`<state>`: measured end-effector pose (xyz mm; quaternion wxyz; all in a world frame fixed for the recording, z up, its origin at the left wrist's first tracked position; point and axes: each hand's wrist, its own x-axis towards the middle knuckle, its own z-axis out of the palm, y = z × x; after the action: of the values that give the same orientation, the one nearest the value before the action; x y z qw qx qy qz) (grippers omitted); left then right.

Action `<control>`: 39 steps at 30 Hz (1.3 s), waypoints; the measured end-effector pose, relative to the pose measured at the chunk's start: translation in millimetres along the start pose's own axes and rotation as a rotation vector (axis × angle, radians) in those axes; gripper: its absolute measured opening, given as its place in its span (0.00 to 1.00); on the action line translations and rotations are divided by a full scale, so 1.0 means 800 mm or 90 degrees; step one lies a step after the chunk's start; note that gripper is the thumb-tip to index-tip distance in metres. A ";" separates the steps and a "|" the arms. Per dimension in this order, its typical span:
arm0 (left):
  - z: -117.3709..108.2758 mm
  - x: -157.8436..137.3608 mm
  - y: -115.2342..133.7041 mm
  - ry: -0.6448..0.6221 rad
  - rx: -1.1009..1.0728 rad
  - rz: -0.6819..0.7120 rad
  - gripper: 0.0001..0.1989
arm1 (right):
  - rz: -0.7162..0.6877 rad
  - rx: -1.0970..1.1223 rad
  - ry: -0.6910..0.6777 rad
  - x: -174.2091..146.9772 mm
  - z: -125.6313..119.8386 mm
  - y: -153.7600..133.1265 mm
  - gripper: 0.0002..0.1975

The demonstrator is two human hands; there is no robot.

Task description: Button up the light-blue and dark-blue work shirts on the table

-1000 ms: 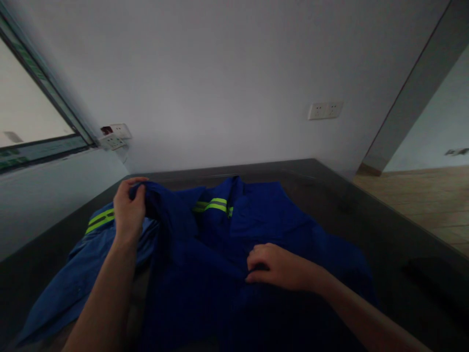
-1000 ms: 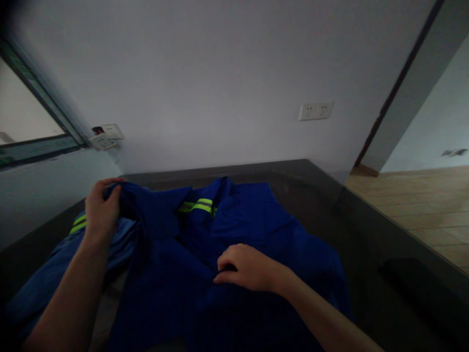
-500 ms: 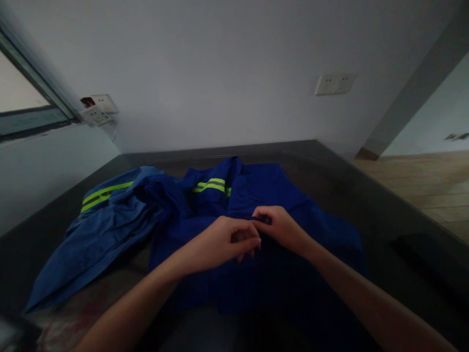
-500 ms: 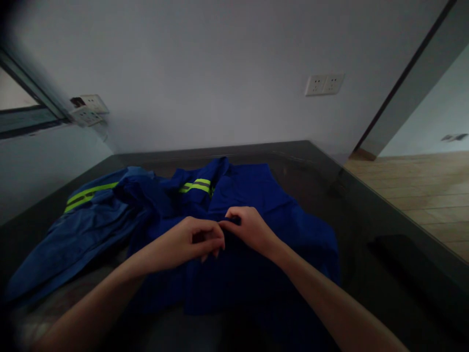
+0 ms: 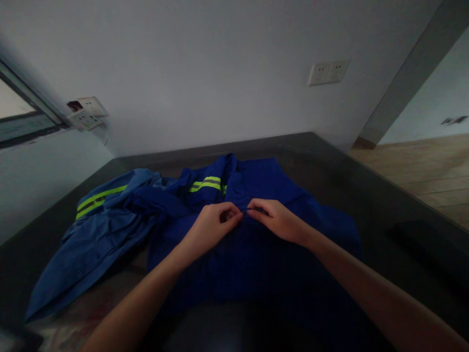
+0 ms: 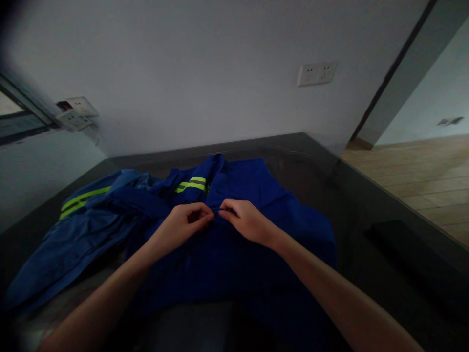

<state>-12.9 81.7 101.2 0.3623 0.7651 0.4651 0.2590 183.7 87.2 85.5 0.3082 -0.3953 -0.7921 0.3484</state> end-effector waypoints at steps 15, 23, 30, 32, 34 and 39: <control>-0.001 0.001 0.000 -0.010 0.081 0.010 0.10 | 0.007 -0.042 0.042 0.001 0.004 -0.003 0.06; 0.009 -0.003 0.001 0.041 0.273 0.032 0.08 | 0.009 -0.093 0.089 -0.003 0.015 -0.007 0.03; 0.010 -0.004 0.006 0.061 0.257 0.157 0.05 | -0.012 -0.166 0.094 -0.007 0.017 -0.014 0.04; 0.002 -0.003 0.009 0.030 0.156 0.183 0.03 | -0.008 -0.157 0.095 -0.006 0.011 -0.015 0.04; -0.003 -0.003 0.011 0.007 0.070 0.147 0.01 | -0.004 -0.153 0.098 -0.005 0.006 -0.016 0.04; 0.004 -0.001 0.006 0.055 -0.039 0.080 0.12 | -0.008 -0.175 0.115 -0.007 0.003 -0.021 0.04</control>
<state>-8.4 79.0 102.9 0.3482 0.7695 0.4232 0.3278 177.5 74.5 96.0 0.3229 -0.4586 -0.8039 0.1978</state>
